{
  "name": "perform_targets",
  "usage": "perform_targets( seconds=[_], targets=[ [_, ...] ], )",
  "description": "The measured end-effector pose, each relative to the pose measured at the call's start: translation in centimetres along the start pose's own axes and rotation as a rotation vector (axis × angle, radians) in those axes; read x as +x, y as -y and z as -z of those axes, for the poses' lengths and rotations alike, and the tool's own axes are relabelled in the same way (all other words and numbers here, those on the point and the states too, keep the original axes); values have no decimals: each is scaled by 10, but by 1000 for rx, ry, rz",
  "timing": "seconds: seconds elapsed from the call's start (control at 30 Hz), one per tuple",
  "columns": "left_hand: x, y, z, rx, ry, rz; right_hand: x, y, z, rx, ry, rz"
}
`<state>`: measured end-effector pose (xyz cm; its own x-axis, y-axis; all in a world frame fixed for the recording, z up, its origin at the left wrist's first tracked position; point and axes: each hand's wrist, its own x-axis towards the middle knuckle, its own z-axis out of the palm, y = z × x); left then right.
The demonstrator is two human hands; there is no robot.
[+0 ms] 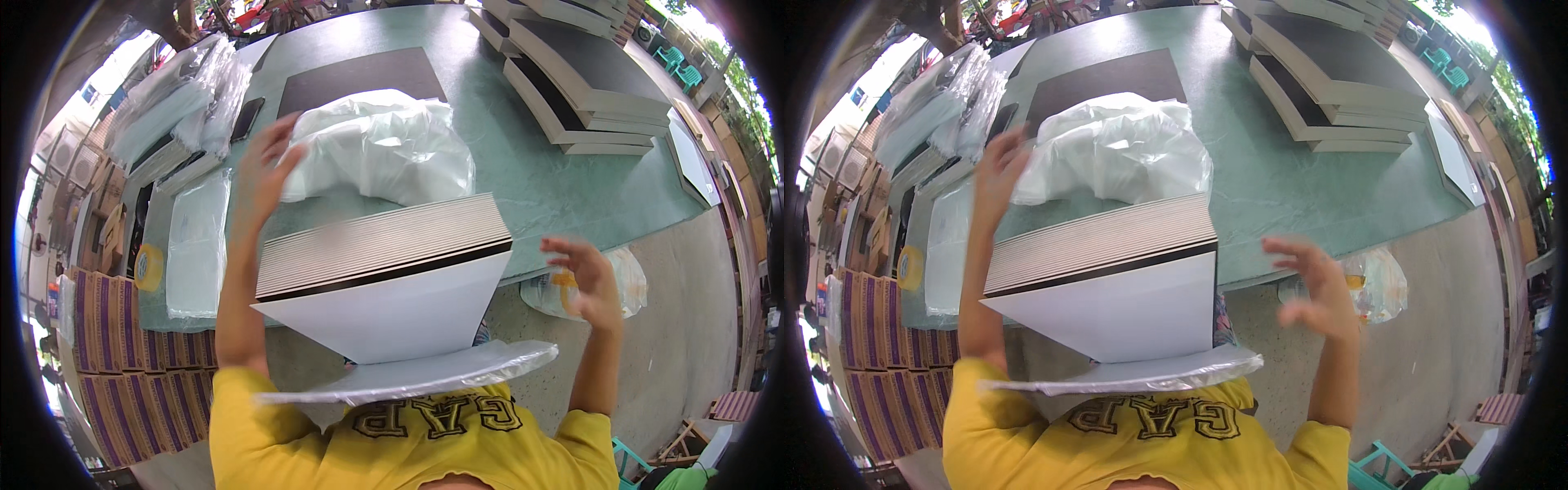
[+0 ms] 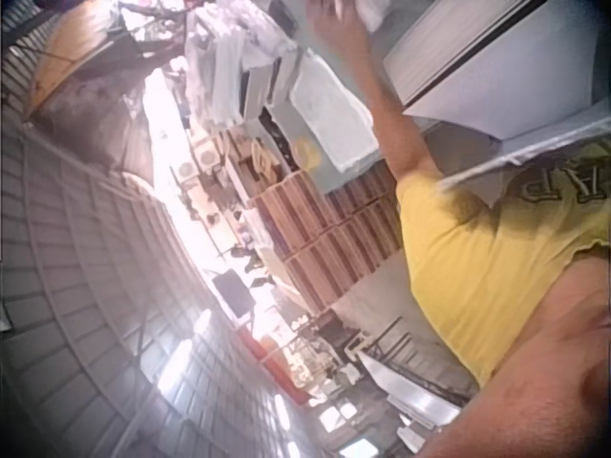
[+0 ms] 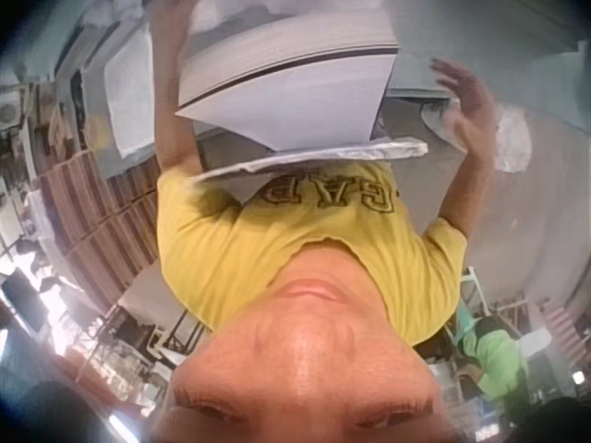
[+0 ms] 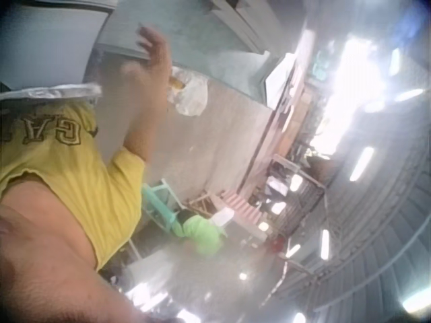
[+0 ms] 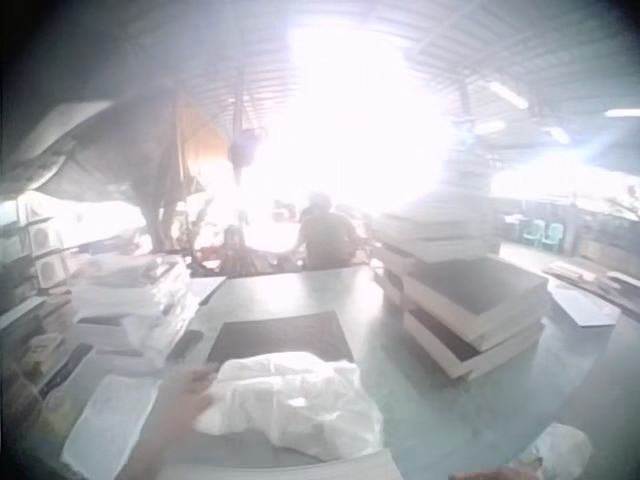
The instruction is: The person places a stack of paper into a plastic bag, pulls the bag tight around the stack, and places the packaged item onto a table.
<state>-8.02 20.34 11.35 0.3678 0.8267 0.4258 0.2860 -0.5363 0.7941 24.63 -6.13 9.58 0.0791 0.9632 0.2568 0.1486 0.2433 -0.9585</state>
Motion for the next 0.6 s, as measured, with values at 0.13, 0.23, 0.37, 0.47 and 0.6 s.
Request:
perform_targets(
  seconds=[0.13, 0.23, 0.37, 0.47, 0.6],
  targets=[
    [-187, 54, 68, -356, -62, 566, 15, -95, 21, -148, -288, -315],
    [-340, 111, 38, -821, -327, 944, 40, -132, 9, -136, -208, -418],
    [-399, 143, -51, -527, -276, 1686, 68, -87, -40, 216, 10, -545],
    [-370, 126, -57, -784, -518, 1437, 48, -85, -45, 459, 160, -508],
    [-290, 69, -30, -1056, -659, 731, -8, -115, -25, 535, 236, -275]
  ],
)
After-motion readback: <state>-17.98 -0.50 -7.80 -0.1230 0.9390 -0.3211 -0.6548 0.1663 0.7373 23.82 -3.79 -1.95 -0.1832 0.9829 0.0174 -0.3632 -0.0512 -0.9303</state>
